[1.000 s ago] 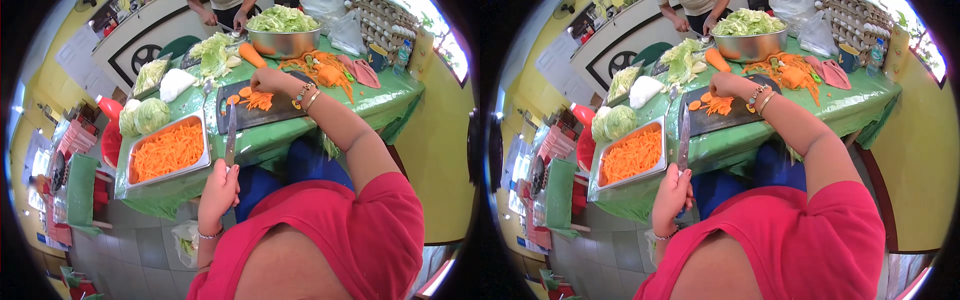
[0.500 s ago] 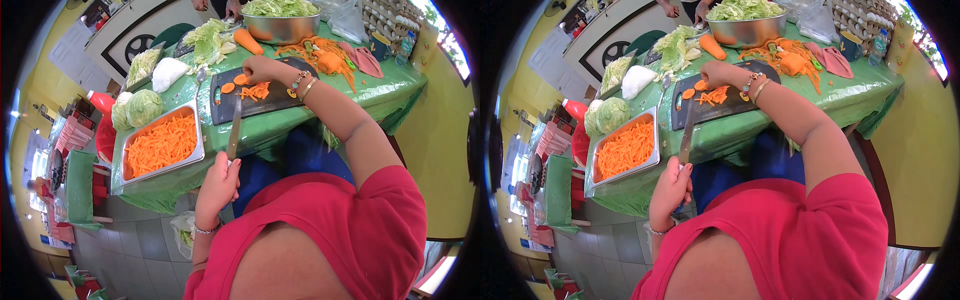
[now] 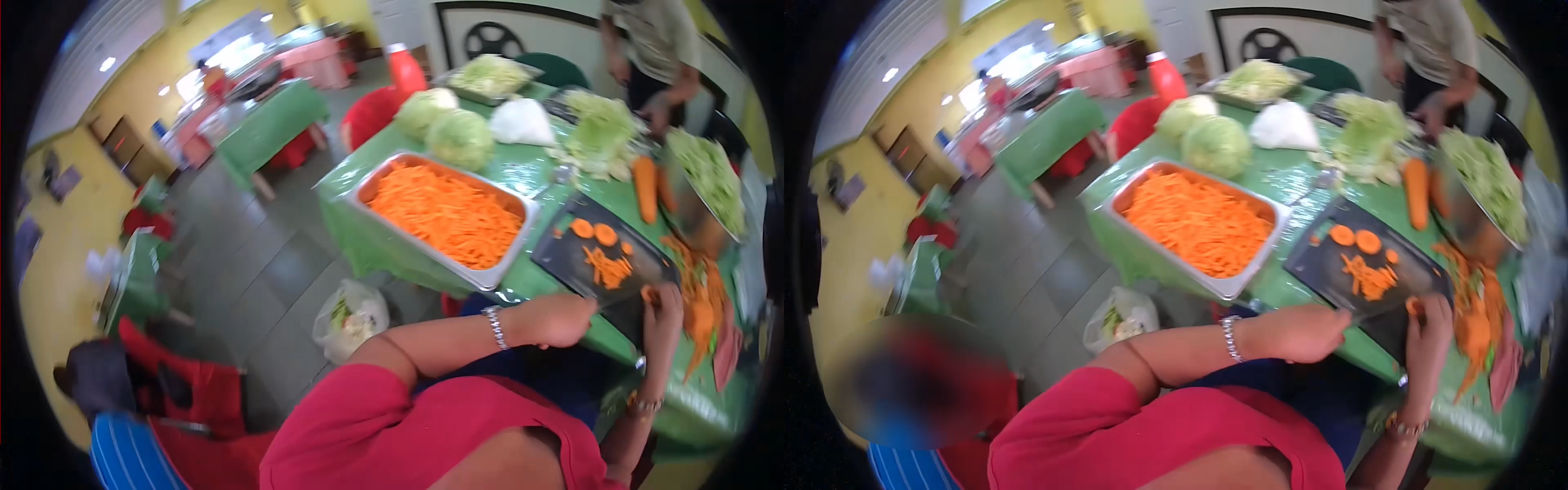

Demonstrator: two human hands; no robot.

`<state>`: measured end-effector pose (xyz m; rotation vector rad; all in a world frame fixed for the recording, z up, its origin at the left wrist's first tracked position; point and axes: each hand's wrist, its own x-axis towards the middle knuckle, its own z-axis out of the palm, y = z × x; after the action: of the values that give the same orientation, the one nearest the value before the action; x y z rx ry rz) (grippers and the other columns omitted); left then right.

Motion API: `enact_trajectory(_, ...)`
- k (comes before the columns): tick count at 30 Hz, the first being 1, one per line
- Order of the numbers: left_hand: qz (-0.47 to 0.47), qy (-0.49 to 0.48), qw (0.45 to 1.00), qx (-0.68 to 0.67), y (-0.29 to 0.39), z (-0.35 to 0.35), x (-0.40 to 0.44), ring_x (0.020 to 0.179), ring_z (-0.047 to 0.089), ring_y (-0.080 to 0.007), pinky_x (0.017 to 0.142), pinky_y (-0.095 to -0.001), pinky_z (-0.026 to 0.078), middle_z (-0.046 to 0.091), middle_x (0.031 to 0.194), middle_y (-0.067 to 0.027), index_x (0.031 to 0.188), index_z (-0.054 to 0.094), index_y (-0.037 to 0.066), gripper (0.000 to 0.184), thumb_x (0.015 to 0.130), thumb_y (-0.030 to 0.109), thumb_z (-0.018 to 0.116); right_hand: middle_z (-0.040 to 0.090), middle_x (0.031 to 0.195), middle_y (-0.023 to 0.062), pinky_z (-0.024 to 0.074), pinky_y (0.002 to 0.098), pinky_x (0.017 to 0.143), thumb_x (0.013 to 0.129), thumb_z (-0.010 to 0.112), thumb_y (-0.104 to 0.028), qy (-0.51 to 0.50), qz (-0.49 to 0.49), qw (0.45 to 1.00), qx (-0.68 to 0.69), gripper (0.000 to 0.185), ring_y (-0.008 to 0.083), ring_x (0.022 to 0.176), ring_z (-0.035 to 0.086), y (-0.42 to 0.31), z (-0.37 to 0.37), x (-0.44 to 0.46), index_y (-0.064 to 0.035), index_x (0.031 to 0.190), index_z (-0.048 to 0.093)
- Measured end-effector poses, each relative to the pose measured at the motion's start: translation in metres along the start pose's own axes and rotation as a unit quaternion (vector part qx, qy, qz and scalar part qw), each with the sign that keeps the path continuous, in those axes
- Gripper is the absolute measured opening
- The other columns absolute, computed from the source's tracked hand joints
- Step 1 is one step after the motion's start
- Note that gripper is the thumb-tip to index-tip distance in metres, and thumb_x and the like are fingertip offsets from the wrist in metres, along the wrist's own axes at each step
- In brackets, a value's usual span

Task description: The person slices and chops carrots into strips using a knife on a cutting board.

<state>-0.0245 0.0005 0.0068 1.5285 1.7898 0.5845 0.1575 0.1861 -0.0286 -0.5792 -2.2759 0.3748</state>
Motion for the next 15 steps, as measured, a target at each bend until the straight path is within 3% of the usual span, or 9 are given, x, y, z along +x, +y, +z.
enact_trajectory(5, 0.015, 0.057, 0.998, 0.034, -0.014, 0.02, 0.013, 0.074, 0.066, -0.0434, 0.069, -0.052, 0.052, 0.065, 0.075, -0.0245, 0.098, 0.051, -0.007, 0.026, 0.098, 0.02, 0.053, 0.059, 0.101, 0.0172, 0.048, 0.0401, 0.081, 0.084, 0.06, 0.007, 0.039, -0.048, 0.998, -0.022, 0.019, 0.0361, 0.088, 0.058, 0.015, 0.014, -0.014, 0.001, 0.102, 0.058)
enact_trajectory(7, 0.034, 0.099, 0.993, 0.052, -0.018, 0.021, 0.015, 0.079, 0.066, -0.0451, 0.071, -0.0528, 0.051, 0.065, 0.077, -0.0255, 0.098, 0.051, -0.006, 0.026, 0.097, 0.019, 0.055, 0.061, 0.105, 0.0157, 0.0488, 0.0393, 0.081, 0.086, 0.061, 0.007, 0.031, 0.079, 0.996, 0.023, 0.024, 0.0339, 0.093, 0.061, 0.022, 0.013, -0.017, 0.0002, 0.109, 0.06)
enact_trajectory(11, 0.028, 0.065, 0.997, 0.028, -0.012, 0.02, 0.018, 0.081, 0.066, -0.0458, 0.071, -0.0535, 0.051, 0.066, 0.08, -0.027, 0.097, 0.051, -0.006, 0.025, 0.095, 0.018, 0.057, 0.063, 0.11, 0.0146, 0.05, 0.0383, 0.084, 0.088, 0.059, 0.008, 0.062, 0.148, 0.983, 0.086, 0.026, 0.0321, 0.097, 0.063, 0.017, 0.015, -0.014, -0.0001, 0.112, 0.062)
enact_trajectory(13, 0.025, 0.045, 0.998, 0.025, -0.012, 0.022, 0.018, 0.081, 0.066, -0.0458, 0.071, -0.0538, 0.051, 0.066, 0.08, -0.0269, 0.096, 0.052, -0.006, 0.024, 0.095, 0.018, 0.057, 0.066, 0.109, 0.0152, 0.0503, 0.0384, 0.088, 0.087, 0.058, 0.008, 0.076, -0.011, 0.997, 0.002, 0.024, 0.0326, 0.098, 0.064, 0.018, 0.01, -0.014, 0.0007, 0.109, 0.065)
enact_trajectory(14, 0.019, 0.066, 0.997, 0.036, -0.015, 0.019, 0.02, 0.081, 0.066, -0.0458, 0.071, -0.0538, 0.051, 0.066, 0.08, -0.0269, 0.096, 0.052, -0.005, 0.024, 0.095, 0.019, 0.056, 0.066, 0.109, 0.0152, 0.0503, 0.0384, 0.088, 0.087, 0.058, 0.008, 0.07, -0.007, 0.998, -0.002, 0.024, 0.0326, 0.098, 0.064, 0.016, 0.009, -0.015, 0.0007, 0.109, 0.065)
enact_trajectory(15, 0.018, 0.08, 0.996, 0.044, -0.016, 0.017, 0.023, 0.081, 0.066, -0.0457, 0.071, -0.0537, 0.051, 0.066, 0.079, -0.0269, 0.096, 0.053, -0.005, 0.024, 0.096, 0.019, 0.056, 0.067, 0.105, 0.0155, 0.0503, 0.0392, 0.09, 0.086, 0.058, 0.008, 0.036, -0.064, 0.997, -0.011, 0.023, 0.0331, 0.098, 0.065, 0.011, 0.007, -0.016, 0.0011, 0.106, 0.067)
